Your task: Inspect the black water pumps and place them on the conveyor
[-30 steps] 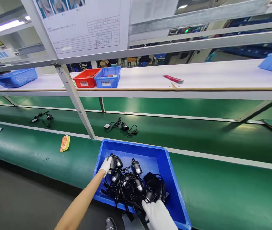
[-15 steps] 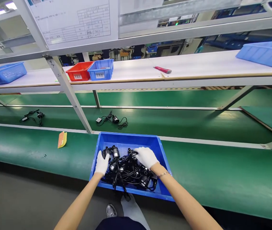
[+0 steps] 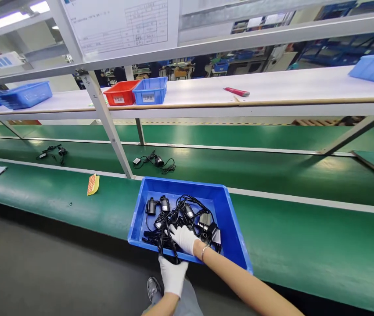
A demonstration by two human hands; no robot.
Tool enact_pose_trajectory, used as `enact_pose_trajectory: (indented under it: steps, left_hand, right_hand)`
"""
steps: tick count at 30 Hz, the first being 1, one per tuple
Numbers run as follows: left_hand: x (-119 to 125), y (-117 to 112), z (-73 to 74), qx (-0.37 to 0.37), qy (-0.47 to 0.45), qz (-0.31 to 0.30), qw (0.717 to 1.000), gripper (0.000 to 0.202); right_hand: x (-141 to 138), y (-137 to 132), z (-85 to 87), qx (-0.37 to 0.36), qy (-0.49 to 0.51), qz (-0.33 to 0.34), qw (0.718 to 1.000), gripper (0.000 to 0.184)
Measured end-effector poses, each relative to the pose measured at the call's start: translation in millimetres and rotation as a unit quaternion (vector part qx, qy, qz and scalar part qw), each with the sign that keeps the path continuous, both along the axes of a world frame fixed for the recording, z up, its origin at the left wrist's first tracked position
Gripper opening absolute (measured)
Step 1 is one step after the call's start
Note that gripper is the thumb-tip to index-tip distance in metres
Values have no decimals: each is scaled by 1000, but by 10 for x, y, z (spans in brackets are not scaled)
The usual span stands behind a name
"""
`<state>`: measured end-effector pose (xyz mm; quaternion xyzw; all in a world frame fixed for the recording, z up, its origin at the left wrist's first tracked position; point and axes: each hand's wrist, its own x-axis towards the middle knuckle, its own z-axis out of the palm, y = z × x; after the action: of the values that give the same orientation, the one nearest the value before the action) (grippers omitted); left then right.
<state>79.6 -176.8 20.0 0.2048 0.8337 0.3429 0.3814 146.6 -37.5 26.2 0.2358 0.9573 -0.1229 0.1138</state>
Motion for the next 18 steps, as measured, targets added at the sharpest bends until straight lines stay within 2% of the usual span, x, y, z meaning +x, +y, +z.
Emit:
enact_pose_trajectory:
  steps: [2, 4, 6, 8, 9, 11, 13, 16, 18]
  left_hand:
    - [25, 74, -6, -19, 14, 42, 999, 67]
    - [-119, -1, 19, -32, 8, 56, 998, 52]
    - [-359, -186, 93, -24, -10, 45, 999, 35]
    - [-615, -391, 225, -3, -34, 30, 999, 14]
    - [-736, -471, 311, 6, -51, 27, 998, 11]
    - [-959, -548, 519, 33, -90, 16, 995, 28]
    - [-1166, -513, 759, 62, -137, -5, 989, 44]
    - [-1440, -350, 1109, 111, -192, -43, 974, 53]
    - [-1572, -250, 1278, 126, -214, -62, 967, 53]
  right_hand:
    - [-106, 35, -138, 10, -4, 6, 1000, 42]
    - [-139, 90, -209, 8, -3, 26, 1000, 41]
    - [-96, 158, -209, -2, -2, 52, 999, 41]
    - [15, 238, -154, -17, 1, 76, 997, 43]
    - [90, 282, -113, -24, 2, 86, 996, 43]
    - [267, 376, -18, -40, 1, 98, 994, 43]
    - [455, 474, 89, -59, -3, 105, 993, 41]
    - [708, 614, 276, -88, 5, 105, 991, 37]
    - [849, 691, 427, -107, 29, 90, 990, 37]
